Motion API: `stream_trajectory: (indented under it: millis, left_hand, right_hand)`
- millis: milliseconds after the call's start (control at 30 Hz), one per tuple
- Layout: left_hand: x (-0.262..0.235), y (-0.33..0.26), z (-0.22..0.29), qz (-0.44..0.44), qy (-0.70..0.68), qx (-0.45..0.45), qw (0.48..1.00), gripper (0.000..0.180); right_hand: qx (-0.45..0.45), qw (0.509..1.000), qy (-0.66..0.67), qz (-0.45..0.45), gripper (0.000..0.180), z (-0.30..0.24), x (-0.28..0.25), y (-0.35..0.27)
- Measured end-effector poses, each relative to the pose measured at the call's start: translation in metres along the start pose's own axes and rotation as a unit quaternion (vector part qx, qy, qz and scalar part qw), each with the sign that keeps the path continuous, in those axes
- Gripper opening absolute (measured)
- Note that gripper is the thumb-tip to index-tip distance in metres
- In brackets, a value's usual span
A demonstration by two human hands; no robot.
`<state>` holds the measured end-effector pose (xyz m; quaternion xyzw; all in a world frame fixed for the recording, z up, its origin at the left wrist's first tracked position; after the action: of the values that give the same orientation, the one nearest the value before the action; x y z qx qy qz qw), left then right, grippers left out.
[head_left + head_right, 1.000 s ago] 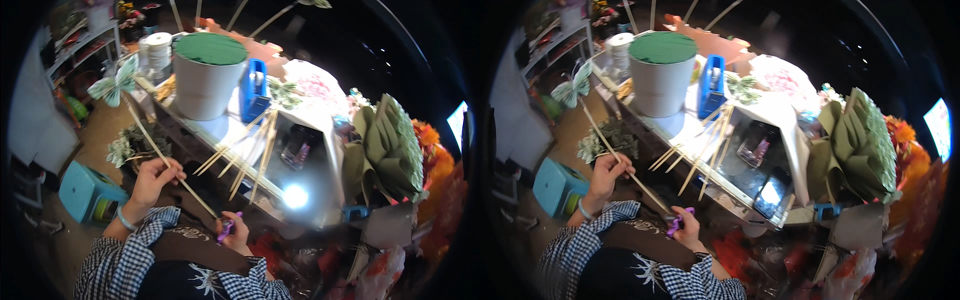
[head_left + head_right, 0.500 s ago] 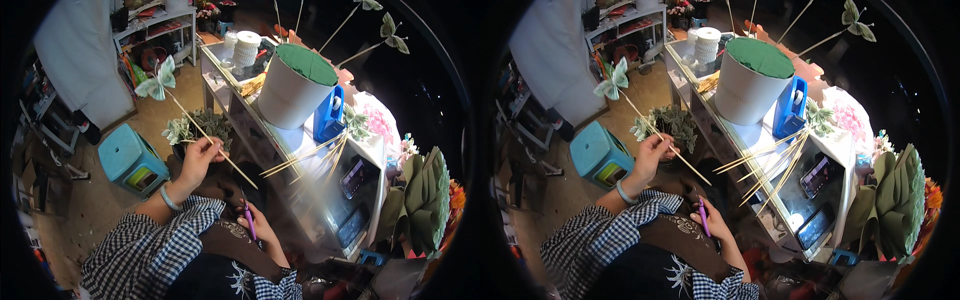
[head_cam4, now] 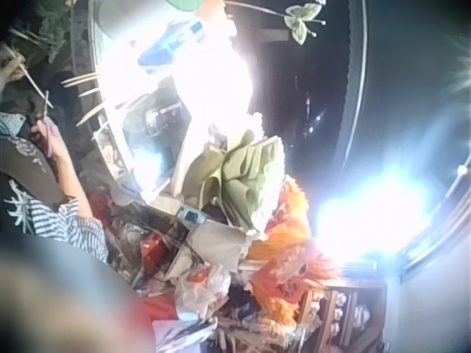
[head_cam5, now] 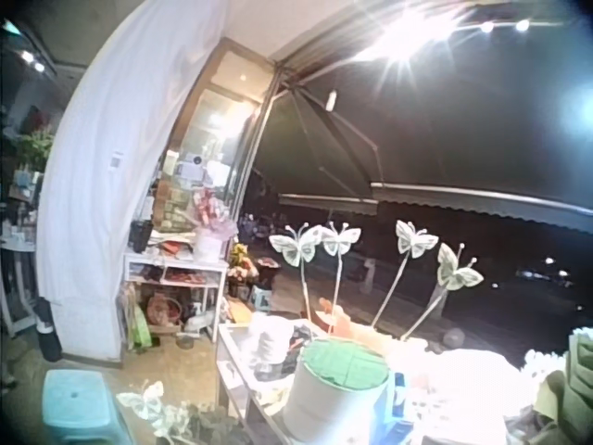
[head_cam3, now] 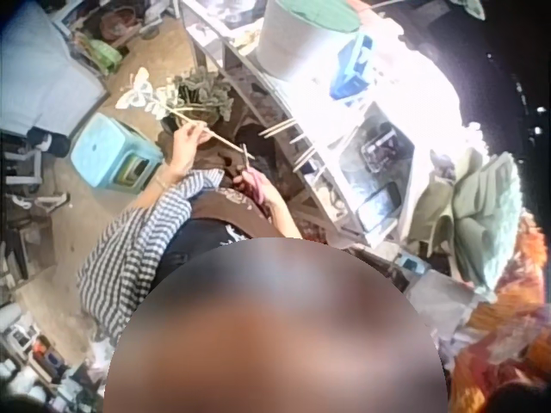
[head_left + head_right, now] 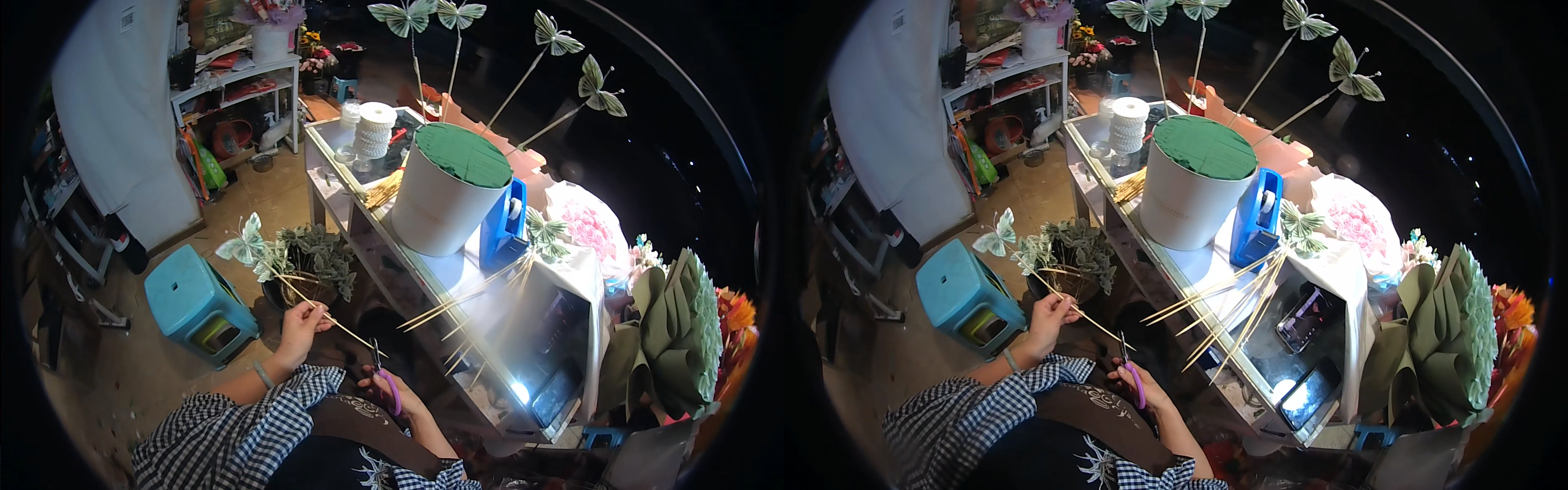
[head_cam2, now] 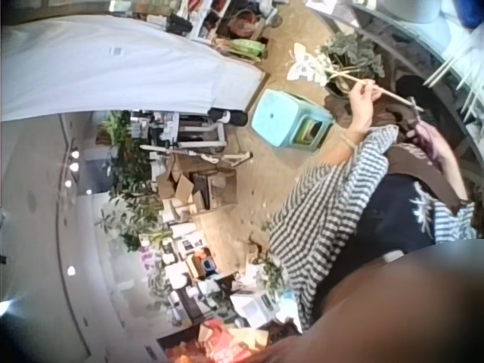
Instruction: The person assembles paper butterfly decorations by attaching folded paper wings to thin sticks. They use scissors to trim the sticks and place the finished butterflies into a white container with green floral foam. The process is repeated multiple times throughout the clip.
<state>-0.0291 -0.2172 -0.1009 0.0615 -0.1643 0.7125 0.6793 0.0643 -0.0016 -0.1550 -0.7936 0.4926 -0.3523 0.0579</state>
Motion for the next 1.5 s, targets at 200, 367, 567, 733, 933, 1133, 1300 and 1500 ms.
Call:
stream_trajectory:
  millis: [200, 367, 567, 733, 933, 1133, 1300, 1500]
  left_hand:
    - [0.009, -0.003, 0.004, -0.047, 0.007, 0.007, 0.999, 0.019]
    - [0.006, -0.003, -0.002, -0.032, 0.026, -0.018, 0.999, 0.018]
    - [0.007, -0.004, -0.020, -0.053, 0.009, -0.081, 0.995, 0.019]
    - [0.026, -0.013, -0.040, -0.106, -0.010, -0.133, 0.985, 0.020]
    - [0.052, -0.025, -0.044, -0.138, -0.014, -0.132, 0.981, 0.020]
    - [0.061, -0.030, -0.040, -0.138, 0.013, -0.102, 0.985, 0.020]
    - [0.060, -0.025, -0.042, -0.128, -0.002, -0.109, 0.986, 0.021]
    - [0.051, -0.024, -0.052, -0.130, -0.018, -0.155, 0.979, 0.020]
  right_hand:
    - [0.005, 1.000, -0.020, 0.005, 0.045, -0.002, -0.008, -0.002]
    - [-0.005, 0.999, -0.021, 0.048, 0.038, 0.007, -0.010, 0.000]
    - [-0.004, 0.995, -0.092, 0.039, 0.042, 0.012, -0.020, -0.013]
    - [0.022, 0.991, -0.127, 0.031, 0.047, 0.012, -0.031, -0.057]
    - [-0.026, 0.995, -0.046, 0.083, 0.054, 0.022, -0.025, -0.084]
    - [0.005, 0.993, 0.099, 0.067, 0.052, 0.025, -0.027, -0.081]
    - [-0.004, 0.994, -0.041, 0.103, 0.051, 0.022, -0.025, -0.079]
    - [0.002, 0.994, -0.046, 0.099, 0.052, 0.024, -0.021, -0.091]
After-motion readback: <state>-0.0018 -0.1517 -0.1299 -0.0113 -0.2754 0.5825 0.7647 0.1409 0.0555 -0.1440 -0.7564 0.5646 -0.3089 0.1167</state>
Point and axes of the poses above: each hand's wrist, its own y-axis towards the middle knuckle, its own x-axis out of the palm, z = x × y, the point moved 5 cm from there along y, towards the middle knuckle, and after that the axes turned 3 degrees about -z, right-handed, at the moved point
